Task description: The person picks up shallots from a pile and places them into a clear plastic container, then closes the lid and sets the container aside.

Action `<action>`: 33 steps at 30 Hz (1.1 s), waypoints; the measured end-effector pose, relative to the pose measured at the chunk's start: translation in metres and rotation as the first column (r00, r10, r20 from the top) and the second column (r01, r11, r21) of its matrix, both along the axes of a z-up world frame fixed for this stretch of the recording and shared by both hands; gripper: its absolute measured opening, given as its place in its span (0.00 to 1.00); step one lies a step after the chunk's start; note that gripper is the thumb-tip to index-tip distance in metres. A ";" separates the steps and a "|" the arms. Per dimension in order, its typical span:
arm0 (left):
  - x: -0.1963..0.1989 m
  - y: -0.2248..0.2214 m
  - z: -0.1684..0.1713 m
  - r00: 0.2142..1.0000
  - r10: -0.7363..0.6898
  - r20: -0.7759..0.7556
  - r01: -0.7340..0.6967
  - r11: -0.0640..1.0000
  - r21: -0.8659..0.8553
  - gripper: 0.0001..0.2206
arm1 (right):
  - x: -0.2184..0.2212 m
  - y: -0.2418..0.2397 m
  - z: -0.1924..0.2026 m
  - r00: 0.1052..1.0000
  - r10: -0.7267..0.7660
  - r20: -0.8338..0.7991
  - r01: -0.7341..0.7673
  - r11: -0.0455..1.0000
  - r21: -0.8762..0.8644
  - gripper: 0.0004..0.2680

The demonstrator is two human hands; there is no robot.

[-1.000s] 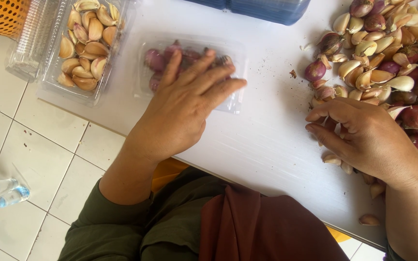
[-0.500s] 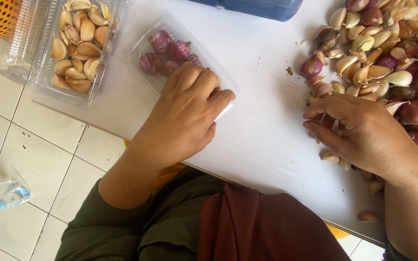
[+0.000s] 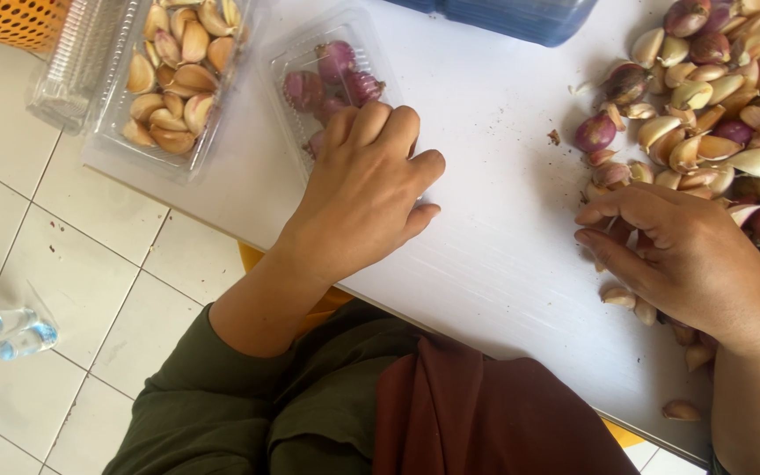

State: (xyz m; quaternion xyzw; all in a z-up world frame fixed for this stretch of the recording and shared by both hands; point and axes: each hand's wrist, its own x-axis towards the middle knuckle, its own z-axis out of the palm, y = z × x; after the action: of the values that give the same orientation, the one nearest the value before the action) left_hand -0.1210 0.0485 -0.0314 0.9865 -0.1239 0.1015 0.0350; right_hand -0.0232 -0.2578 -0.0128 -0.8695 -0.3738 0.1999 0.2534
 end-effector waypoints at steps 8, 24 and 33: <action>-0.008 0.021 -0.001 0.998 0.054 0.022 -0.053 0.998 -0.019 0.08 | 0.000 0.001 -0.006 1.000 0.002 0.016 -0.001 1.000 -0.011 0.05; -0.018 0.047 0.004 0.983 0.182 0.036 -0.183 0.983 0.029 0.10 | 0.000 0.000 -0.011 0.999 -0.015 0.046 0.014 1.000 0.022 0.06; -0.022 0.043 0.010 0.976 0.208 0.069 -0.212 0.976 0.059 0.04 | 0.002 -0.003 -0.011 0.999 -0.026 0.031 0.026 0.999 -0.029 0.05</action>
State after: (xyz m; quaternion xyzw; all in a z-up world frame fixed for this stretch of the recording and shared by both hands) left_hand -0.1427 0.0913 -0.0212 0.9910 -0.0234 0.1311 -0.0122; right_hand -0.0215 -0.2610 -0.0243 -0.8809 -0.3634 0.1887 0.2375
